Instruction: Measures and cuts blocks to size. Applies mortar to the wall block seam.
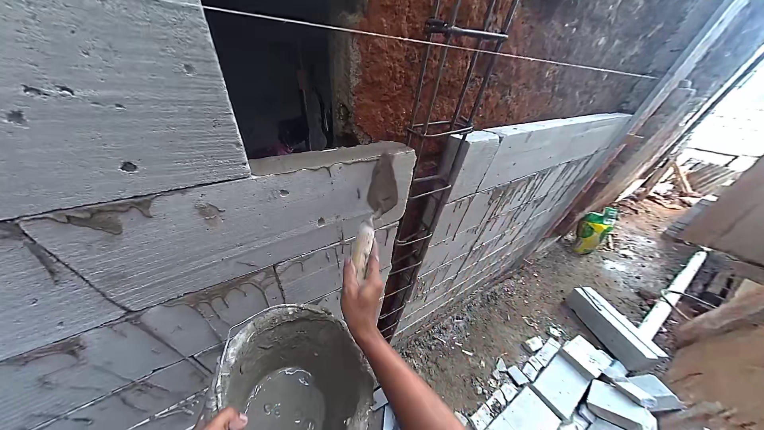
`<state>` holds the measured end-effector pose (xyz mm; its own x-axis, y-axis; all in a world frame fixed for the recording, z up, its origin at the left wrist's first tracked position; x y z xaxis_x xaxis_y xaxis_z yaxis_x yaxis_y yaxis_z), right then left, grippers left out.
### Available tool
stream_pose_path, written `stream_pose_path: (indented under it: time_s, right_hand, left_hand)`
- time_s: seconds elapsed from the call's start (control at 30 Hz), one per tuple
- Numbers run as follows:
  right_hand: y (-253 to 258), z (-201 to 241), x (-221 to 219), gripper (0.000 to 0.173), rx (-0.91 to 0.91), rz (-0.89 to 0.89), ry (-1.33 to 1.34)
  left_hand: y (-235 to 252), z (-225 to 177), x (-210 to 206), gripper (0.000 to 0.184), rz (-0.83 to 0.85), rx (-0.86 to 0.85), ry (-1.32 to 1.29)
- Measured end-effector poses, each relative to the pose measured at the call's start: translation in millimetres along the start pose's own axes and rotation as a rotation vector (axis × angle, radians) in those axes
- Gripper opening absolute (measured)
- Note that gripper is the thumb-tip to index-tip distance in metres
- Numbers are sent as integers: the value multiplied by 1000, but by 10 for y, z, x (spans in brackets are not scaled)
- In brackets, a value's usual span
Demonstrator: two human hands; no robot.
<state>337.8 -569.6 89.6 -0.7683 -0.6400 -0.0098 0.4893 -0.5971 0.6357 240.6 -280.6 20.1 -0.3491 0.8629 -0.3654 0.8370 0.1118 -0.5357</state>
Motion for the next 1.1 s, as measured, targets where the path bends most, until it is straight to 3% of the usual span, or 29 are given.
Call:
stream_pose_path:
  time_s: [0.1,0.17,0.3,0.37,0.43,0.53,0.63,0.77,0.83,0.93,1.0,1.1]
  right_hand:
    - [-417,197,212,60,-213,153,335]
    - [-673,364,615,55,-218,326,199]
    - [-954,672,1202,51,50,929,-326]
    - [-1156,685,1136,46,108,1131,-479]
    - [-1412,519,887,46,132,1209,-647]
    - [-1730,273,578,46,-83,1491,-917]
    - [-1841,194,578,43,-267,1765,-818]
    - [-1741,-351,912,32,-508,1613,-252]
    - [-1842,-655,1096,27,-784,1471,57]
    - [-2076,-742,1311,19,-1232,1255,425]
    - [-2076,-656,1416,28,-1287,1163,495]
    - [-1886,-398,1523,38,-1186,1076,537]
  left_hand:
    - [66,-9,103,34,-28,-16,45]
    - [70,-26,188,43,-50,-22,35]
    - [213,-74,322,53,4,-85,25]
    - [235,-60,311,52,31,-130,101]
    - [237,-15,241,50,63,-172,208]
    - [181,101,39,55,126,-253,429]
    - [183,245,-190,52,221,-382,648]
    - [242,373,-327,52,306,-375,639]
    - [259,377,-351,55,334,-313,568]
    - [262,379,-373,51,264,-217,441]
    - [264,365,-362,46,178,-168,345]
    - [205,358,-277,48,-21,-77,168]
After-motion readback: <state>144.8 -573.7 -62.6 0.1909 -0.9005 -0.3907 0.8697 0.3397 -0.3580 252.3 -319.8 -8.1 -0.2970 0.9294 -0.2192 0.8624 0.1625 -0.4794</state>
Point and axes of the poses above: each hand's wrist, its own y-axis towards the middle knuckle, its own x-axis out of the back of the hand, z = x × y, the point moved 7 cm from there along y, towards the middle knuckle, and after that the axes turned 8 degrees about x, right-handed, at the moved point
